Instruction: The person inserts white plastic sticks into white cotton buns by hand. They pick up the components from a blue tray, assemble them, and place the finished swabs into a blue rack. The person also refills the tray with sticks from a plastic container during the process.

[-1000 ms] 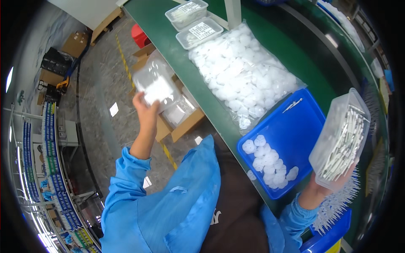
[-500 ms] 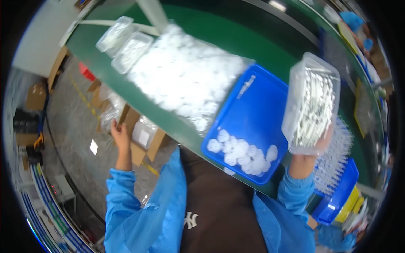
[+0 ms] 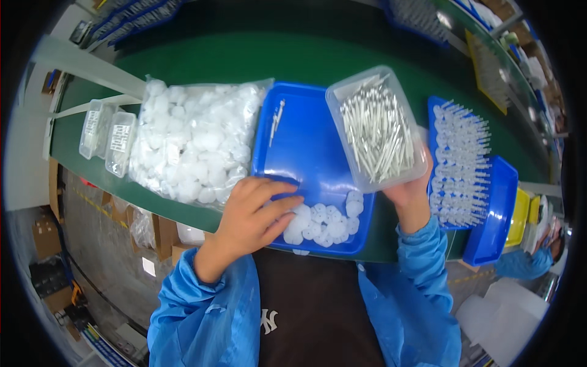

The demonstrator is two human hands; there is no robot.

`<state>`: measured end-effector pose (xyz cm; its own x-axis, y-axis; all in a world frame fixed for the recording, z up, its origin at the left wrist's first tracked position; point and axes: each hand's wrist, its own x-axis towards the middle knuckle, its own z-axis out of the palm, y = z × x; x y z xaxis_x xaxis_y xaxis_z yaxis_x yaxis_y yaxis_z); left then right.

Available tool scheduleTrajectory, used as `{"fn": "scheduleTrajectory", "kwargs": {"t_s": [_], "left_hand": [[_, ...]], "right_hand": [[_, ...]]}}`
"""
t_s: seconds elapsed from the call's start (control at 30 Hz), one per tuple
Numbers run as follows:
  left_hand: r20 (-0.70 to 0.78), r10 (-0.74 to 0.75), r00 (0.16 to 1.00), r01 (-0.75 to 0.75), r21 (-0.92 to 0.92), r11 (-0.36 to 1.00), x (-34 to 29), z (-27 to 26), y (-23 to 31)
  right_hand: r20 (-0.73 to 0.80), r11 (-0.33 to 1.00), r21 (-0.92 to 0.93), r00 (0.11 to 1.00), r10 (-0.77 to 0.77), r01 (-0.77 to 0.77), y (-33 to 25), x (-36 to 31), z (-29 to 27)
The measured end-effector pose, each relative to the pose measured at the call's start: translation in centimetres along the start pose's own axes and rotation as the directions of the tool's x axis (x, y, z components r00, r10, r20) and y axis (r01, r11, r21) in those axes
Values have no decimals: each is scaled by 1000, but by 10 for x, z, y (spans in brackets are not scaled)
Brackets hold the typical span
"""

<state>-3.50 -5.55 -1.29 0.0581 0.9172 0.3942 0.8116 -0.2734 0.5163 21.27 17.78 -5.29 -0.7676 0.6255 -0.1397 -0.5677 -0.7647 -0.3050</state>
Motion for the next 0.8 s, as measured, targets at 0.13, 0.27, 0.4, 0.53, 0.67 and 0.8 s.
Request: {"fn": "scheduleTrajectory", "kwargs": {"t_s": [0.13,0.27,0.4,0.53,0.67,0.8], "left_hand": [[83,123,989,-121,-33,992,-11,1,19],[164,267,950,-281,69,957,-54,19,28],[243,313,918,-353,144,925,-76,27,39],[265,246,932,-307,221,926,-92,32,42],[194,206,959,-259,307,916,-98,51,39],[143,176,974,-212,304,929,-93,58,38]], "right_hand": [[-75,1000,-14,997,12,-13,-18,-7,0],[15,991,-78,993,113,-112,-21,-5,-3],[-222,987,-153,972,-73,39,-12,6,-1],[-237,978,-194,965,-117,71,-8,9,2],[-167,985,-171,984,-63,34,-7,7,2],[-83,994,-110,997,-5,-4,-8,4,6]]}}
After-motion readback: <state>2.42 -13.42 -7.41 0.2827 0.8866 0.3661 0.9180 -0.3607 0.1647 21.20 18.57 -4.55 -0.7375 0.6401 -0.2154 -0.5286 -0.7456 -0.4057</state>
